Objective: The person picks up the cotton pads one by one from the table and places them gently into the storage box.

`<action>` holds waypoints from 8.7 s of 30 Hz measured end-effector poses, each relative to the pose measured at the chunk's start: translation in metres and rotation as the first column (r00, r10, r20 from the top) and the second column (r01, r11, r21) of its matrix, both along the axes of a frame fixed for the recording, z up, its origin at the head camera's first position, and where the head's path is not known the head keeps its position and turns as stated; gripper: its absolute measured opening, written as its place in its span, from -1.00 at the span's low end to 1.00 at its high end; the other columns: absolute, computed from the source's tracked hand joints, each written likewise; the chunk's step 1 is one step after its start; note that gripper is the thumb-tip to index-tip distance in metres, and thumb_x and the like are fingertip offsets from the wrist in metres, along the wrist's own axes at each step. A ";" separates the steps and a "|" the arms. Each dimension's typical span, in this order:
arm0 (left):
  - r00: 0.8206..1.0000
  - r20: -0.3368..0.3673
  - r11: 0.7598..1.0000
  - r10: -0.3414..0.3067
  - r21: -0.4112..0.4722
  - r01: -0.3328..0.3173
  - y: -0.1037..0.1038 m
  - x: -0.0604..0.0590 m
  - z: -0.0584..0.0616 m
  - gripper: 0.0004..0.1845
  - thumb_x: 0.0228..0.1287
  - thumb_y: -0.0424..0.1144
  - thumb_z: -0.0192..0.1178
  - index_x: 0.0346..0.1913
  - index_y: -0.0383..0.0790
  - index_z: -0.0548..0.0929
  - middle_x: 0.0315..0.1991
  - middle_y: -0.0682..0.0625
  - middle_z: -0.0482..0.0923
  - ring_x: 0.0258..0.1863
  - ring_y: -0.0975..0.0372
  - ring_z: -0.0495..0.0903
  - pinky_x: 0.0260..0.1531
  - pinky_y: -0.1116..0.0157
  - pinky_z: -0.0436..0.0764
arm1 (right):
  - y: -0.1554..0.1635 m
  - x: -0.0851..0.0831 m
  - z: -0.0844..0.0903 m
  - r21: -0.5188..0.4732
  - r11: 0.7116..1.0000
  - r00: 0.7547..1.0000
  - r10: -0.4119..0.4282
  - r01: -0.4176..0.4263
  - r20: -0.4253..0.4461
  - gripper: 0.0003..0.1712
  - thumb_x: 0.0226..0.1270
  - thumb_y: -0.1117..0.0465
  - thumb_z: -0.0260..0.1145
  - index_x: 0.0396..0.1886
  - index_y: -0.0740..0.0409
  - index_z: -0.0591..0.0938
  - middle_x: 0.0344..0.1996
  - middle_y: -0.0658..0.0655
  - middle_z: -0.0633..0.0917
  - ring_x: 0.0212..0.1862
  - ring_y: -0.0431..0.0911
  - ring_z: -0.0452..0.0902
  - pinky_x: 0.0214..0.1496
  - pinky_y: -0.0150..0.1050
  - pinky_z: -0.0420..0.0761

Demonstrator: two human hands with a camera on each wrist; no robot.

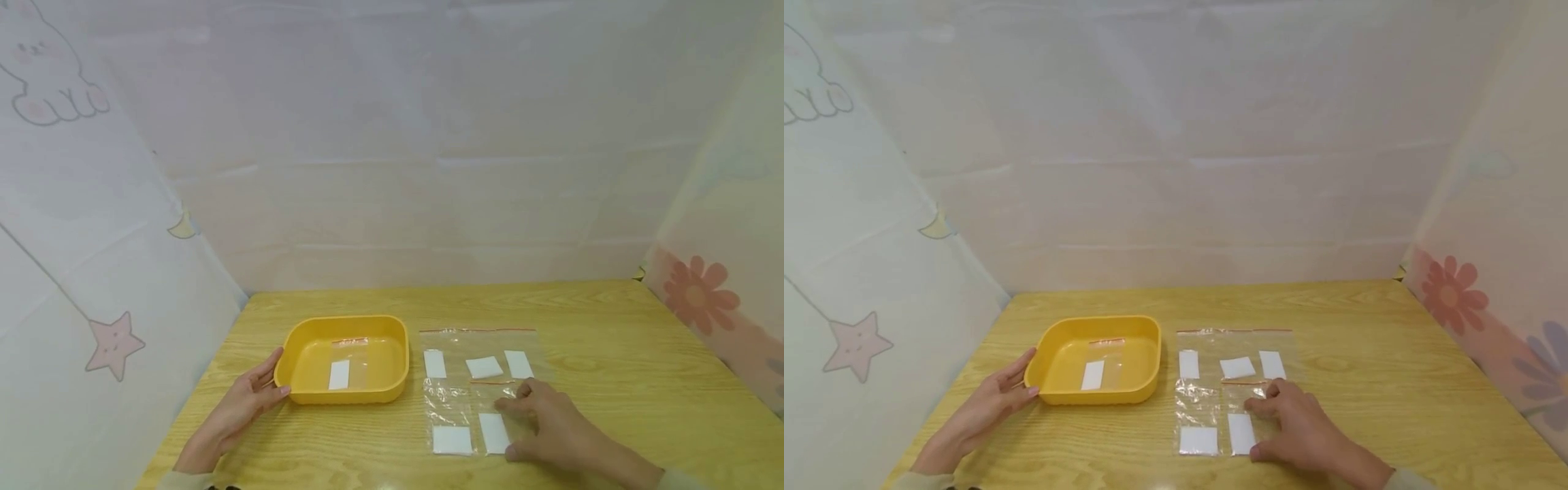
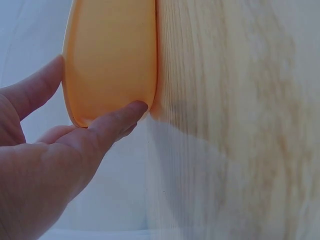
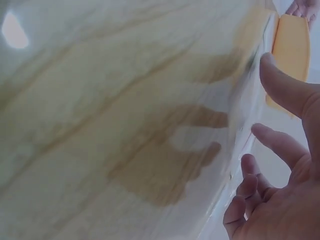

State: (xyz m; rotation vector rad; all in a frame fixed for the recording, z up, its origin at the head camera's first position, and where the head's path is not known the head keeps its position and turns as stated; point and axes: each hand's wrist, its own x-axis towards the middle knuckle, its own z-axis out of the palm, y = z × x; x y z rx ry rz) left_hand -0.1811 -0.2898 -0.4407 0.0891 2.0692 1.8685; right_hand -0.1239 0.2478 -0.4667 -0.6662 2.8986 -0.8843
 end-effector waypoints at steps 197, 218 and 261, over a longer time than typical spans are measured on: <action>1.000 0.003 1.000 -0.021 -0.016 0.021 -0.001 0.002 0.004 -0.08 0.58 -0.38 0.20 0.74 -0.14 -0.16 0.70 -0.28 -0.29 0.63 -0.17 -0.10 0.36 0.19 0.48 | -0.060 -0.010 0.005 -0.011 0.995 0.994 0.100 -0.101 -0.042 -0.18 -0.07 -0.23 0.71 0.19 0.06 0.80 -0.20 -0.07 0.43 -0.20 -0.18 0.24 -0.21 -0.31 0.32; 0.999 -0.009 0.999 -0.037 0.020 0.037 -0.001 0.003 0.005 -0.08 0.59 -0.40 0.17 0.73 -0.19 -0.21 0.70 -0.29 -0.33 0.62 -0.16 -0.08 0.36 0.20 0.46 | -0.065 -0.006 0.003 -0.081 0.995 0.999 0.050 -0.051 -0.015 -0.38 -0.05 -0.03 0.75 0.05 0.08 0.85 -0.27 -0.13 0.55 -0.25 -0.21 0.31 -0.26 -0.31 0.34; 1.000 -0.003 1.000 -0.020 -0.003 0.020 0.000 0.004 0.004 -0.08 0.58 -0.41 0.18 0.74 -0.17 -0.18 0.70 -0.29 -0.30 0.62 -0.19 -0.10 0.36 0.17 0.48 | -0.076 -0.021 0.045 -0.746 0.666 0.863 0.378 -0.002 0.335 -0.24 0.41 0.38 0.44 0.53 0.43 0.38 0.50 0.53 0.30 -0.33 -0.13 0.70 0.00 -0.17 0.75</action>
